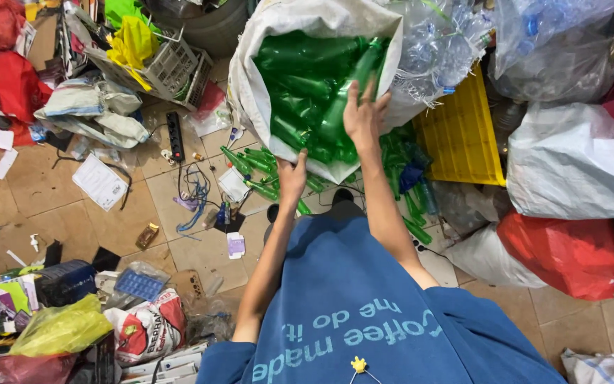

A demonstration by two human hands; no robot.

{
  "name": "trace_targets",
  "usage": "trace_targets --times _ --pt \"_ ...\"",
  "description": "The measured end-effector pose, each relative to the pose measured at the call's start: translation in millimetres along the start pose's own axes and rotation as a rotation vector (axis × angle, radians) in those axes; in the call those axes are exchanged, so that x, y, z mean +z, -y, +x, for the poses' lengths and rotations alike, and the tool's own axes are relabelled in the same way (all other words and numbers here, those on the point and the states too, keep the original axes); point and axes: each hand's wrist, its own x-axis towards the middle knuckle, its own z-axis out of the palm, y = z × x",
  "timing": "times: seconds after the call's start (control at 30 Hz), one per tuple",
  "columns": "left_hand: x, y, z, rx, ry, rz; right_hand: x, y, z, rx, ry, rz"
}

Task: The person sorts green plastic bottles from a pile on the floor into a large white sack. They repeatedly pick up handfuls of bottles, place them into the sack, and occasionally adjust the sack's position to accommodate more items.

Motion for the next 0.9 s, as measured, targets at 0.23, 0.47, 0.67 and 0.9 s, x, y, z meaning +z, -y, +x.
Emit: trace_targets --times 0.23,0.47,0.67,0.9 --pt "-0.2 -25.5 13.9 0.041 0.034 0.010 5.3 6.2 -2.0 -0.187 -0.008 0.008" --pt "4.7 -33.7 20.6 0.037 -0.008 0.030 12.7 34.6 19.5 -0.097 -0.082 -0.114" --pt "3.2 -21.4 22.9 -0.031 0.022 0.056 22.0 39.0 66.0 -0.319 -0.258 -0.314" --pt "10.1 -15.0 37.5 -0.105 0.016 0.105 52.6 14.3 78.5 -0.532 -0.429 -0.109"
